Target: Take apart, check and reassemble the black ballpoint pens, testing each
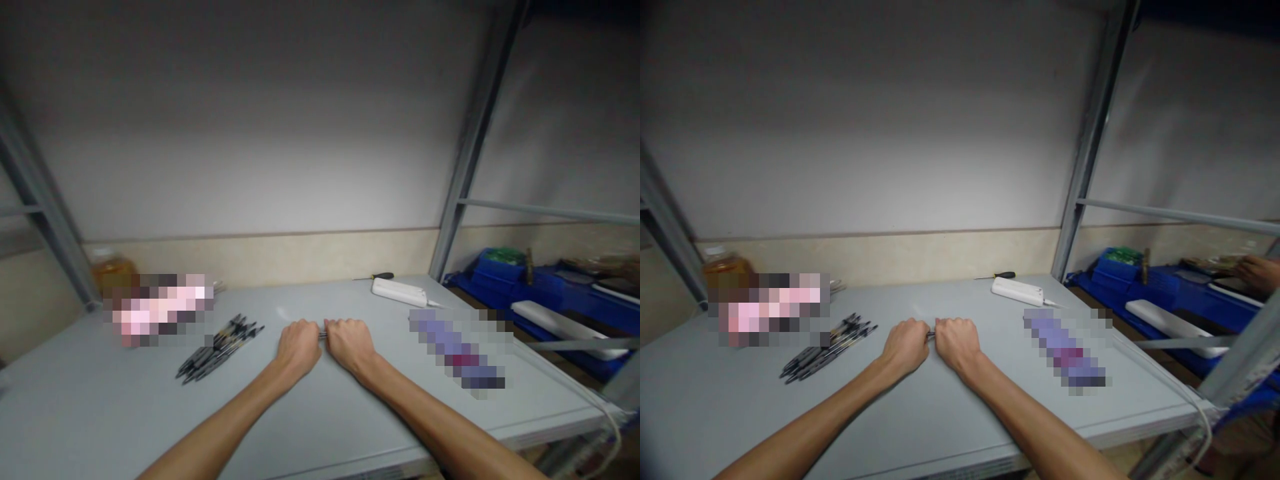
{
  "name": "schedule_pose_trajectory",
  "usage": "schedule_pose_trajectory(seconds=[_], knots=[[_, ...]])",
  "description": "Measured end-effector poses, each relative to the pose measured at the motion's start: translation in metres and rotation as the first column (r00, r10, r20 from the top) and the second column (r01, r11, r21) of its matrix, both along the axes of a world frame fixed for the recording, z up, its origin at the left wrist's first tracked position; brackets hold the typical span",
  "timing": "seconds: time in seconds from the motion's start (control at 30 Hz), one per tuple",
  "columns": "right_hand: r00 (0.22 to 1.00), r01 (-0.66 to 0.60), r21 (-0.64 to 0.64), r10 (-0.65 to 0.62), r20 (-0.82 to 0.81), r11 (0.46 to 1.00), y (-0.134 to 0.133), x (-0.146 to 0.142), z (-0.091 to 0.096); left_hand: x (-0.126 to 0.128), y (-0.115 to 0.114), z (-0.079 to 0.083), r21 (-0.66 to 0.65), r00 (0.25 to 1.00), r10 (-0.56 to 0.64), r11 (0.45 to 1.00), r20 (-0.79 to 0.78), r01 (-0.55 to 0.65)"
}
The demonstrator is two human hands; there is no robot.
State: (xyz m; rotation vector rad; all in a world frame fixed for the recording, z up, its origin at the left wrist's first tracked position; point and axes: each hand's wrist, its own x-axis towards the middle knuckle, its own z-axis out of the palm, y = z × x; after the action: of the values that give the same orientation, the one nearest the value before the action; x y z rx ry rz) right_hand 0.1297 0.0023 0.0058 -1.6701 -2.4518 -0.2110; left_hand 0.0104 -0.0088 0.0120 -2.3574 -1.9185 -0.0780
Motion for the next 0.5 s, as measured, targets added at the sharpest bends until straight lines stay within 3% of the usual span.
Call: schedule_pose_trajectory(seconds=[0.13,0.23,0.3,0.37,0.4,0.43,0.5], knots=[[0.997,0.065,-0.016,-0.065,-0.039,0.998,0.002,0.001,0.000,-0.001,-0.002,0.001,0.152,0.992,-0.117,0.981,-0.043,0.122],[0.983,0.118,-0.168,-0.139,-0.119,0.979,0.006,0.005,0.008,-0.004,-0.002,0.002,0.321,0.963,-0.234,0.909,-0.132,0.265],[0.974,0.060,-0.379,-0.138,-0.181,0.923,0.010,0.009,0.018,-0.006,-0.002,0.001,0.361,0.939,-0.285,0.869,-0.194,0.339],[0.975,-0.045,-0.597,-0.095,-0.202,0.801,0.013,0.014,0.028,-0.007,0.000,0.000,0.370,0.921,-0.317,0.847,-0.228,0.382],[0.976,-0.071,-0.647,-0.081,-0.203,0.760,0.014,0.016,0.032,-0.007,0.001,-0.002,0.374,0.920,-0.317,0.843,-0.232,0.385],[0.979,-0.091,-0.655,-0.054,-0.198,0.750,0.014,0.017,0.034,-0.006,0.002,-0.003,0.381,0.924,-0.305,0.846,-0.229,0.374],[0.985,-0.076,-0.564,-0.025,-0.169,0.822,0.012,0.016,0.036,-0.003,0.003,-0.006,0.388,0.945,-0.257,0.865,-0.202,0.318]])
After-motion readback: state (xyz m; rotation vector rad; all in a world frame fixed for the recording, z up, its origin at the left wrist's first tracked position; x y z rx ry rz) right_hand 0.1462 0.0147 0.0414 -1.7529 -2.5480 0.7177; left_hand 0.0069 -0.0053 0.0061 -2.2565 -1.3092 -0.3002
